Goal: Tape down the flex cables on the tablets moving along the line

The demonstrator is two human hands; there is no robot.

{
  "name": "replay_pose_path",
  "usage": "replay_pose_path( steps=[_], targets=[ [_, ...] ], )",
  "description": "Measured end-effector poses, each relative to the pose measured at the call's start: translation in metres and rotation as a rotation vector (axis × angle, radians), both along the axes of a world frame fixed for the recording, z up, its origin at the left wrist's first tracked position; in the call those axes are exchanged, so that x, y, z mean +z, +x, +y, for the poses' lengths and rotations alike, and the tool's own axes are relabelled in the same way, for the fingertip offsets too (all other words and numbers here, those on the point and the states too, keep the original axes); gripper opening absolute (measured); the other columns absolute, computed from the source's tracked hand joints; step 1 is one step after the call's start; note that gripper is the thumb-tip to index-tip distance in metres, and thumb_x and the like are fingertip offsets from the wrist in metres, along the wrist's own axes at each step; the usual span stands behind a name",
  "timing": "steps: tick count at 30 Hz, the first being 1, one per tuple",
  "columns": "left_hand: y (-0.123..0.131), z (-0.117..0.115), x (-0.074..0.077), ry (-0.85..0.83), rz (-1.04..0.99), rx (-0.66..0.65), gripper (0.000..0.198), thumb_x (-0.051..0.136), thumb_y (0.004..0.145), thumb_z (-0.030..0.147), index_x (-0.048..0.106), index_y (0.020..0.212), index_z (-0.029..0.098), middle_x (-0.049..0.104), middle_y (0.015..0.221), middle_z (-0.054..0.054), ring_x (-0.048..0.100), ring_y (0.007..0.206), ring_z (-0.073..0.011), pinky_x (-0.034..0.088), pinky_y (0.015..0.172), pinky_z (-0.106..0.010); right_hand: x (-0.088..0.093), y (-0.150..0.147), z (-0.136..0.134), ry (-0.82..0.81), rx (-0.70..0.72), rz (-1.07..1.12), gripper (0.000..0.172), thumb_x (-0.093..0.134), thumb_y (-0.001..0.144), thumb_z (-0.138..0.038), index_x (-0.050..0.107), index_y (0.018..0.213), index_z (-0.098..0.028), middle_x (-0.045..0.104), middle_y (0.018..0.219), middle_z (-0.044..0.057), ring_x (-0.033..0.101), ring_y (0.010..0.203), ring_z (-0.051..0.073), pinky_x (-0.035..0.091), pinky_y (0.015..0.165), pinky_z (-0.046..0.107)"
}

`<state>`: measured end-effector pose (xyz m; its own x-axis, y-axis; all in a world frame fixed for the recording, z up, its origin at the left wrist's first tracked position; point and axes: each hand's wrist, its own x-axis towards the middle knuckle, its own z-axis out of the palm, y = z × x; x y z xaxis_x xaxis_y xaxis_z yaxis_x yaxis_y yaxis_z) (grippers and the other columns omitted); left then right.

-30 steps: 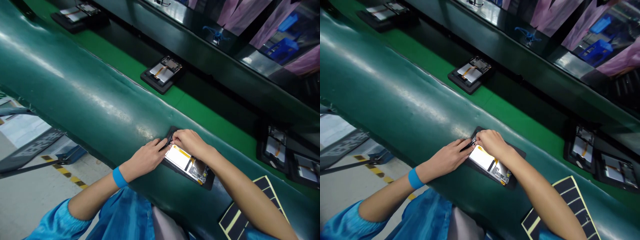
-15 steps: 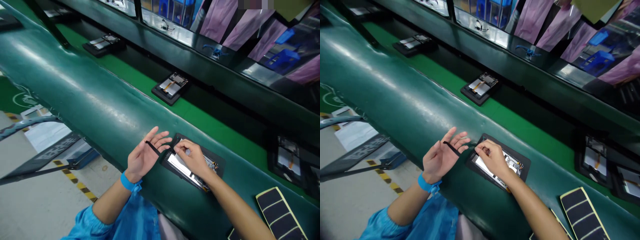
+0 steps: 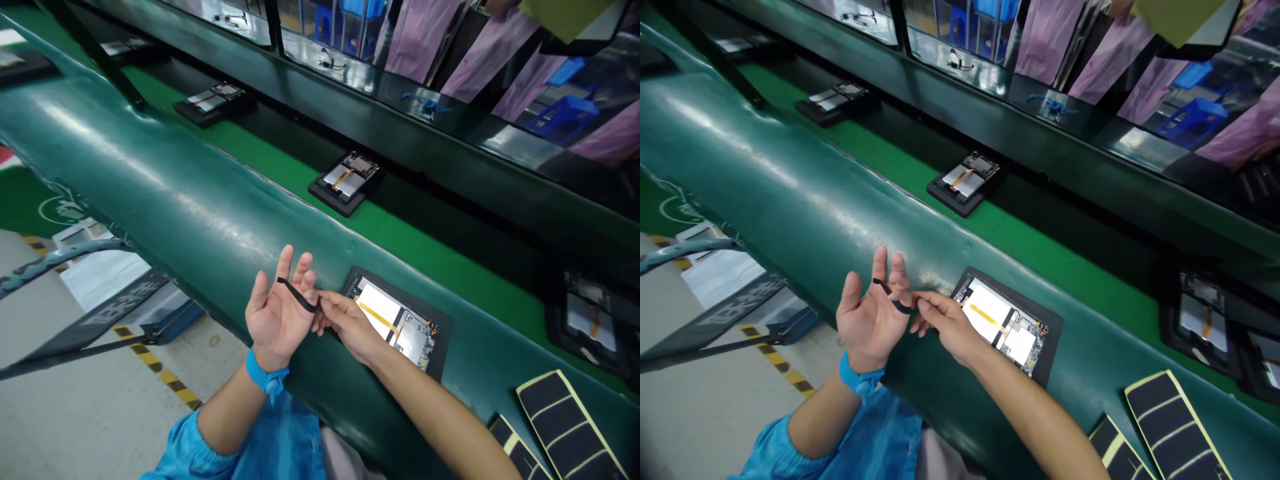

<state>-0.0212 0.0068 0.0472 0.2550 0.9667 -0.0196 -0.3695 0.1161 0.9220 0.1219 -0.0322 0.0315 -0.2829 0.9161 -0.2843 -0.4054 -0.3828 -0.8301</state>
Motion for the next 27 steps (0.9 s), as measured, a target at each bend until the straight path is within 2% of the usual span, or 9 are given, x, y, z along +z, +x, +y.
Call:
replay_pose_path(
  steps=[3, 5, 7, 9, 12, 17, 20, 23, 27],
  targets=[
    [-0.008, -0.006, 0.0, 0.039, -0.132, -0.016, 0.062, 0.009, 0.103, 0.065, 0.048, 0.147, 0.045, 0.072, 0.123, -0.003, 0.071, 0.076, -0.0147, 0.054, 0.05, -0.023, 0.006, 0.0, -0.002, 0.031, 0.02, -0.014, 0.052, 0.07, 0.084, -0.066, 0.073, 0.107, -0.02, 0.068, 0.082, 0.002, 0.06, 0.069, 0.013, 0.046, 0.063, 0.026],
    [-0.014, -0.01, 0.002, 0.112, -0.316, -0.08, 0.064, 0.02, 0.096, 0.078, 0.059, 0.136, 0.046, 0.076, 0.102, -0.001, 0.069, 0.062, -0.0136, 0.05, 0.043, -0.021, 0.012, 0.002, -0.006, 0.07, 0.045, -0.054, 0.049, 0.068, 0.087, -0.064, 0.073, 0.109, -0.02, 0.071, 0.094, 0.004, 0.06, 0.072, 0.012, 0.048, 0.066, 0.026],
    [-0.019, -0.016, 0.007, 0.1, -0.492, -0.151, 0.069, 0.033, 0.087, 0.086, 0.067, 0.127, 0.041, 0.077, 0.091, -0.002, 0.072, 0.063, -0.0164, 0.054, 0.046, -0.023, 0.019, 0.003, -0.011, 0.115, 0.096, -0.084, 0.046, 0.067, 0.09, -0.061, 0.072, 0.11, -0.02, 0.072, 0.101, 0.005, 0.06, 0.074, 0.012, 0.049, 0.07, 0.027],
    [-0.025, -0.023, 0.017, -0.01, -0.6, -0.21, 0.068, 0.041, 0.085, 0.086, 0.071, 0.121, 0.037, 0.077, 0.088, -0.003, 0.075, 0.07, -0.0202, 0.058, 0.052, -0.025, 0.027, 0.003, -0.016, 0.173, 0.161, -0.095, 0.042, 0.065, 0.092, -0.057, 0.072, 0.109, -0.02, 0.072, 0.101, 0.006, 0.061, 0.075, 0.012, 0.049, 0.072, 0.028],
    [-0.038, -0.037, 0.039, -0.149, -0.724, -0.252, 0.062, 0.044, 0.085, 0.083, 0.074, 0.114, 0.038, 0.079, 0.088, -0.002, 0.077, 0.076, -0.022, 0.061, 0.056, -0.026, 0.041, 0.0, -0.023, 0.309, 0.213, -0.096, 0.033, 0.065, 0.095, -0.049, 0.073, 0.103, -0.018, 0.071, 0.097, 0.006, 0.061, 0.078, 0.013, 0.049, 0.075, 0.029],
    [-0.058, -0.061, 0.068, -0.176, -0.917, -0.329, 0.052, 0.04, 0.093, 0.075, 0.076, 0.1, 0.039, 0.08, 0.084, 0.003, 0.078, 0.073, -0.0192, 0.061, 0.056, -0.022, 0.055, -0.013, -0.029, 0.459, 0.203, -0.036, 0.028, 0.069, 0.092, -0.047, 0.071, 0.091, -0.02, 0.067, 0.094, 0.004, 0.059, 0.076, 0.012, 0.05, 0.072, 0.027],
    [-0.056, -0.061, 0.067, -0.14, -1.045, -0.399, 0.042, 0.042, 0.098, 0.064, 0.075, 0.104, 0.037, 0.081, 0.086, 0.005, 0.078, 0.073, -0.0154, 0.059, 0.054, -0.016, 0.058, -0.018, -0.03, 0.449, 0.141, -0.014, 0.031, 0.07, 0.091, -0.05, 0.069, 0.086, -0.02, 0.063, 0.09, 0.002, 0.055, 0.073, 0.012, 0.048, 0.07, 0.027],
    [-0.044, -0.052, 0.053, -0.017, -1.178, -0.475, 0.032, 0.055, 0.096, 0.05, 0.071, 0.118, 0.034, 0.081, 0.097, 0.005, 0.078, 0.074, -0.0123, 0.058, 0.051, -0.011, 0.059, -0.02, -0.03, 0.413, 0.097, -0.009, 0.034, 0.068, 0.092, -0.053, 0.069, 0.086, -0.02, 0.062, 0.088, 0.002, 0.055, 0.075, 0.012, 0.047, 0.07, 0.027],
    [-0.034, -0.042, 0.039, 0.139, -1.225, -0.523, 0.031, 0.055, 0.098, 0.039, 0.067, 0.127, 0.032, 0.08, 0.107, 0.006, 0.078, 0.078, -0.0104, 0.059, 0.054, -0.011, 0.059, -0.02, -0.03, 0.363, 0.078, -0.004, 0.036, 0.068, 0.091, -0.055, 0.07, 0.088, -0.019, 0.062, 0.087, 0.002, 0.055, 0.076, 0.013, 0.046, 0.07, 0.027]
  ],
)
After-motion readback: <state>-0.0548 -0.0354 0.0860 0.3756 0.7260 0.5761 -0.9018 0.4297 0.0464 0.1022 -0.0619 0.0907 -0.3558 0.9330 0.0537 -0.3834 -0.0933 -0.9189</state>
